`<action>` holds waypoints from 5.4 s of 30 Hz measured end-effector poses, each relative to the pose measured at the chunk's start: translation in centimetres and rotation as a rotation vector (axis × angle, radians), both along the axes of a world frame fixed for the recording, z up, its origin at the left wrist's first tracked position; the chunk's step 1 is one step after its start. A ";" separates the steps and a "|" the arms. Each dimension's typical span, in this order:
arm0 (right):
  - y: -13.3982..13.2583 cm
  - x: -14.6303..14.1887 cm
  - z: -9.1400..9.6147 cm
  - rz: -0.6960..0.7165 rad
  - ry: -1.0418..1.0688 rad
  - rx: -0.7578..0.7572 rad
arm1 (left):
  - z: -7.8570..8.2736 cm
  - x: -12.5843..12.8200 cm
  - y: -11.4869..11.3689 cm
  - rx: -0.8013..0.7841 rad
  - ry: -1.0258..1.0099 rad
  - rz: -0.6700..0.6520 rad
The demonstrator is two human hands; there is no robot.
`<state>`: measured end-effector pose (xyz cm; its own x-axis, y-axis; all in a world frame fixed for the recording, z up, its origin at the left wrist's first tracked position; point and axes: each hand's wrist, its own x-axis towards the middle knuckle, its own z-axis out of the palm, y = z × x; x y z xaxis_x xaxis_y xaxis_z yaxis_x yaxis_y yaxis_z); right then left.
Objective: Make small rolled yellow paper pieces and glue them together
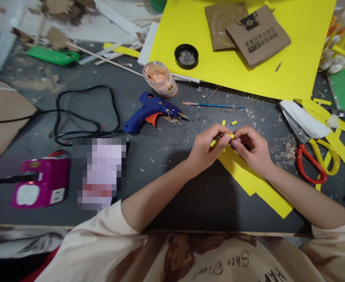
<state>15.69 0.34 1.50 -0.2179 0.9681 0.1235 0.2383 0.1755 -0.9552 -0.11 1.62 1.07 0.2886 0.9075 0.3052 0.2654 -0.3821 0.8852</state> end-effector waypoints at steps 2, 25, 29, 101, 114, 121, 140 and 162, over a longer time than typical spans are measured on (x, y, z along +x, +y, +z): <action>0.0 0.0 0.0 -0.002 -0.001 0.000 | 0.0 0.0 0.0 0.001 -0.004 -0.003; -0.1 -0.1 -0.2 -0.052 0.052 0.012 | -0.4 0.2 0.1 -0.090 -0.070 -0.042; -0.1 0.0 -0.1 -0.055 0.043 -0.014 | -0.2 0.1 0.1 -0.055 -0.049 -0.029; -1.3 -1.0 1.0 0.367 -0.639 0.082 | -0.5 0.4 0.7 -0.273 -0.362 0.078; 1.0 0.4 0.4 0.079 0.272 -0.379 | -0.2 0.1 0.4 -0.380 -0.371 0.095; 1.0 0.5 0.0 -0.043 0.246 -0.191 | -0.1 0.5 0.6 -0.409 -0.306 0.062; 0.8 0.3 -0.5 0.043 0.176 -0.007 | -0.2 0.4 0.5 -0.296 -0.169 -0.050; 0.6 0.4 -0.2 -0.009 0.160 -0.180 | -0.1 0.4 0.2 -0.361 -0.141 0.025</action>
